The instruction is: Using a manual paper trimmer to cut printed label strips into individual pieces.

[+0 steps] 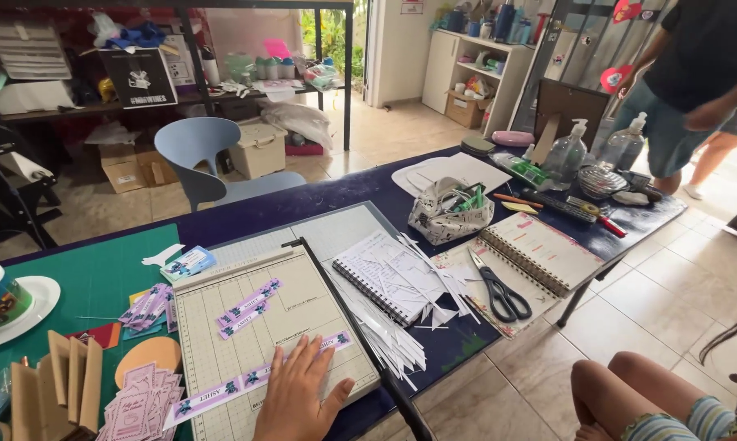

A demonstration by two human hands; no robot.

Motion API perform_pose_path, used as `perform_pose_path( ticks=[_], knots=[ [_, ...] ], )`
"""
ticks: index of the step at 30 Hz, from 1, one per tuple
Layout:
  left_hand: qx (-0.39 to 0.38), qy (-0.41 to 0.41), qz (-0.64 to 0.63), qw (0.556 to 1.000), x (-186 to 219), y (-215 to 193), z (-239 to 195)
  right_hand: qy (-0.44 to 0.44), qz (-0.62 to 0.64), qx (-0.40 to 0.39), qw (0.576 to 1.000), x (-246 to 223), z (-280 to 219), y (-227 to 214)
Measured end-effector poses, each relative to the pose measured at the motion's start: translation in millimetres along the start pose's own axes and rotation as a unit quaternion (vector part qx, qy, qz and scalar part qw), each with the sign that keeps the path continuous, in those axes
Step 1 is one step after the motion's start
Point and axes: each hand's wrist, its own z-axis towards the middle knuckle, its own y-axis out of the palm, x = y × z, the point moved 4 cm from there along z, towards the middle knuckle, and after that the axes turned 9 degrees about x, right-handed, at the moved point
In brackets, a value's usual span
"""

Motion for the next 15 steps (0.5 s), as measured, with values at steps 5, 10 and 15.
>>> perform_pose_path(
  ticks=[5,10,15],
  knots=[
    [0.017,0.015,-0.012,1.0,3.4,3.5,3.4,-0.009,-0.009,0.014,1.0,90.0,-8.8,-15.2],
    [0.15,0.127,-0.001,0.98,6.9,1.2,0.0,-0.015,0.061,-0.047,0.997,151.5,-56.1,13.1],
    [0.079,0.083,0.029,0.993,23.7,-25.2,-10.5,-0.153,-0.125,-0.146,0.969,309.3,-102.2,64.0]
  ],
)
